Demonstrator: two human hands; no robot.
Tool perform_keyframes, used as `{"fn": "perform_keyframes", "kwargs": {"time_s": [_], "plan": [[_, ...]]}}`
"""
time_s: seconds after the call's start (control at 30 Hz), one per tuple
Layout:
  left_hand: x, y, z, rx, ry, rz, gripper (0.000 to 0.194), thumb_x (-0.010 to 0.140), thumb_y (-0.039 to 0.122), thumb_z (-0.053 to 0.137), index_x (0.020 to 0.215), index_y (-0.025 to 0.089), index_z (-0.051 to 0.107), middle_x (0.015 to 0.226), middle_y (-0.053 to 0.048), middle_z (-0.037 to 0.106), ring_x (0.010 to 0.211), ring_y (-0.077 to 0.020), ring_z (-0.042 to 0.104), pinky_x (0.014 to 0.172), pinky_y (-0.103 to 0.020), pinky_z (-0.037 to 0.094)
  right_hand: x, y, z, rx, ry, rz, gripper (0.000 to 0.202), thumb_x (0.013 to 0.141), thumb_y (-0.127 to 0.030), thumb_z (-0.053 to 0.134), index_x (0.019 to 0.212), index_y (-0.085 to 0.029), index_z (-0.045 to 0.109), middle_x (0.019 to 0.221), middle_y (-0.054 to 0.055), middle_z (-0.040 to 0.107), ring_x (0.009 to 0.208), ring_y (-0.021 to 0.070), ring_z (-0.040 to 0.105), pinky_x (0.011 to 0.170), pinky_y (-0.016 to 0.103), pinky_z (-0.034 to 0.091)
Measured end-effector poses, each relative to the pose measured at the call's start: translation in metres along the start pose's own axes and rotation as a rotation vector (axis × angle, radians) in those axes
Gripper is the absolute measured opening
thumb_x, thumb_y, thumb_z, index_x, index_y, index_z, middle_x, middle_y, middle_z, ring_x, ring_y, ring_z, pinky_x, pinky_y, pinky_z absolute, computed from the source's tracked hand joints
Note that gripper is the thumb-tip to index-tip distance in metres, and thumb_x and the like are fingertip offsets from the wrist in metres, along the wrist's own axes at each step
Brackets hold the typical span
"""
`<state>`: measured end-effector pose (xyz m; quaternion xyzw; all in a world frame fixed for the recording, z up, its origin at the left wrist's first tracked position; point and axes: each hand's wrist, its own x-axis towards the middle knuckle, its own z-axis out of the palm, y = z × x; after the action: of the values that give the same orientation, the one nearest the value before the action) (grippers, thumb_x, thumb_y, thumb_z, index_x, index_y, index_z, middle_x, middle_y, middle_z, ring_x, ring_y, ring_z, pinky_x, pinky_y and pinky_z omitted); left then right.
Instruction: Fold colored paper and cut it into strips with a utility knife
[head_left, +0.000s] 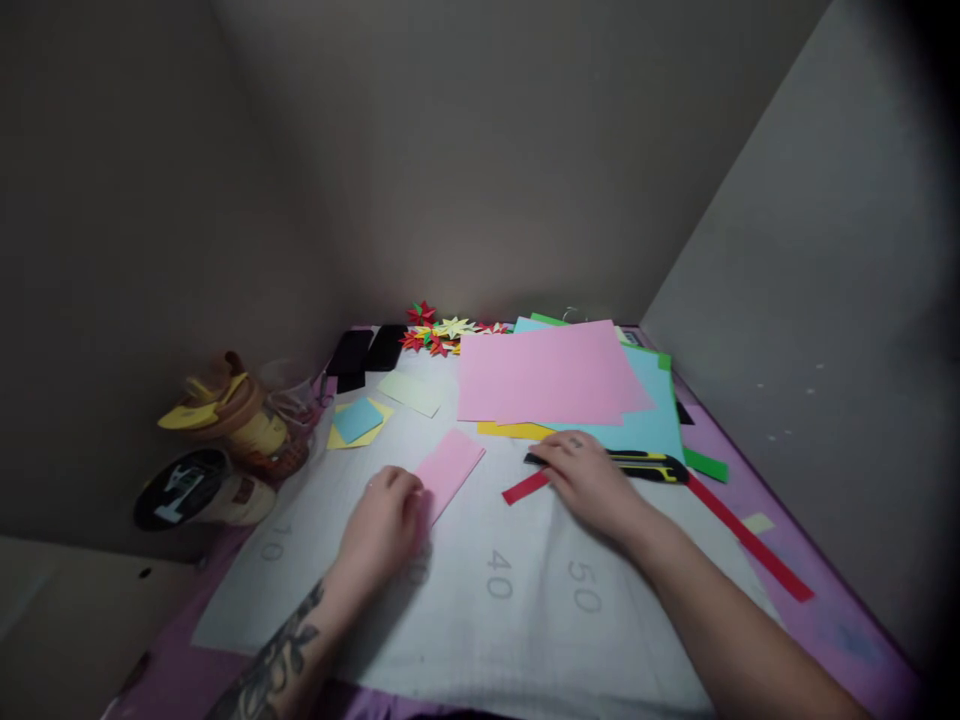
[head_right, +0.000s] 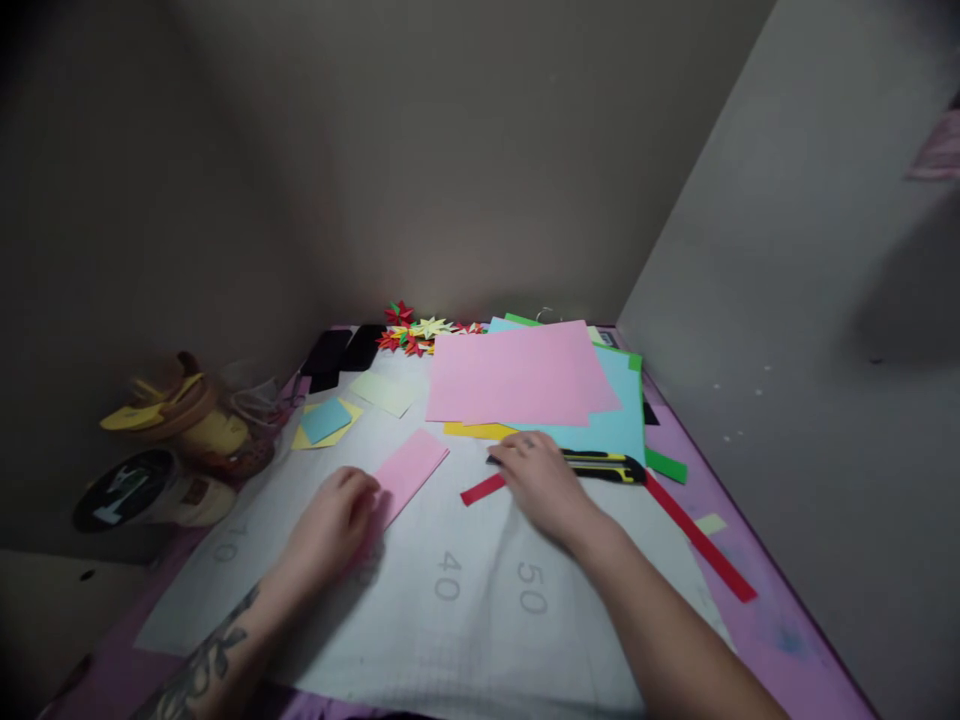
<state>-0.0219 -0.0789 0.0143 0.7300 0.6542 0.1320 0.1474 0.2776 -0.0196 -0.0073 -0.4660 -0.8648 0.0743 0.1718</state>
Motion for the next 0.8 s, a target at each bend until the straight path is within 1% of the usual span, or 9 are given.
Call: {"fn": "perform_keyframes", "kwargs": {"time_s": [0.03,0.1,0.2,0.3,0.4,0.5,0.6,0.7,0.8], "plan": [[0.005,-0.009,-0.002,-0.010,0.011,-0.052,0.020,0.088,0.027,0.045,0.098,0.018,0.060,0.102,-0.010,0.060,0.095,-0.0228,0.056,0.084,-0.034,0.043,0.006,-0.015,0.006,0.075,0.004,-0.070,0.030,0.089,-0.017,0.044,0.113,-0.021,0.063,0.110,0.009,0.063,0.104,0.0239,0.051,0.094,0.041,0.037],[0.014,-0.024,-0.004,-0.052,-0.073,-0.097,0.031,0.079,0.030,0.058,0.107,0.017,0.057,0.104,-0.010,0.061,0.092,-0.0232,0.057,0.080,-0.033,0.043,0.019,-0.042,0.016,0.169,-0.024,-0.188,0.029,0.087,-0.016,0.050,0.113,-0.018,0.061,0.109,0.009,0.063,0.107,0.0227,0.049,0.096,0.038,0.037],[0.024,-0.033,-0.003,-0.101,-0.169,-0.093,0.041,0.069,0.026,0.065,0.108,0.019,0.057,0.102,-0.007,0.063,0.088,-0.0211,0.059,0.075,-0.029,0.043,0.045,-0.069,0.022,0.180,-0.130,-0.317,0.036,0.083,-0.017,0.057,0.118,-0.015,0.057,0.116,0.010,0.060,0.111,0.0234,0.047,0.100,0.038,0.033],[0.027,-0.032,-0.001,-0.114,-0.179,-0.102,0.039,0.069,0.023,0.063,0.107,0.020,0.057,0.091,-0.003,0.065,0.078,-0.0178,0.060,0.065,-0.025,0.040,0.071,-0.081,0.020,0.124,-0.289,-0.340,0.038,0.078,-0.021,0.063,0.114,-0.014,0.057,0.111,0.012,0.060,0.107,0.0258,0.048,0.094,0.039,0.035],[0.029,-0.032,0.000,-0.125,-0.206,-0.109,0.026,0.070,0.025,0.060,0.096,0.020,0.061,0.077,0.000,0.065,0.067,-0.0153,0.058,0.057,-0.023,0.036,0.086,-0.084,0.017,0.064,-0.456,-0.331,0.026,0.076,-0.026,0.064,0.100,-0.017,0.060,0.095,0.010,0.063,0.093,0.0253,0.053,0.082,0.037,0.038],[0.032,-0.034,0.000,-0.123,-0.231,-0.113,0.013,0.074,0.028,0.055,0.081,0.020,0.063,0.070,0.001,0.065,0.063,-0.0148,0.056,0.054,-0.024,0.033,0.086,-0.082,0.016,0.022,-0.561,-0.350,0.009,0.076,-0.025,0.063,0.083,-0.019,0.061,0.083,0.006,0.062,0.085,0.0231,0.053,0.077,0.035,0.036],[0.036,-0.033,-0.001,-0.111,-0.234,-0.126,0.016,0.076,0.028,0.051,0.076,0.019,0.064,0.070,-0.002,0.065,0.063,-0.0153,0.056,0.054,-0.025,0.031,0.075,-0.078,0.015,0.027,-0.548,-0.390,0.008,0.082,-0.024,0.058,0.076,-0.018,0.060,0.085,0.007,0.061,0.089,0.0228,0.051,0.078,0.034,0.035],[0.039,-0.030,-0.002,-0.109,-0.241,-0.130,0.017,0.076,0.028,0.050,0.074,0.019,0.064,0.071,-0.003,0.066,0.064,-0.0159,0.056,0.055,-0.025,0.031,0.061,-0.075,0.013,0.068,-0.489,-0.368,0.005,0.083,-0.020,0.057,0.088,-0.018,0.059,0.096,0.009,0.059,0.093,0.0220,0.050,0.080,0.032,0.036],[0.039,-0.029,-0.004,-0.114,-0.247,-0.125,0.019,0.077,0.029,0.049,0.074,0.020,0.065,0.071,-0.002,0.066,0.064,-0.0164,0.056,0.055,-0.025,0.031,0.051,-0.076,0.013,0.107,-0.477,-0.316,0.022,0.082,-0.016,0.058,0.103,-0.017,0.055,0.104,0.009,0.058,0.092,0.0210,0.051,0.081,0.032,0.036]]}}
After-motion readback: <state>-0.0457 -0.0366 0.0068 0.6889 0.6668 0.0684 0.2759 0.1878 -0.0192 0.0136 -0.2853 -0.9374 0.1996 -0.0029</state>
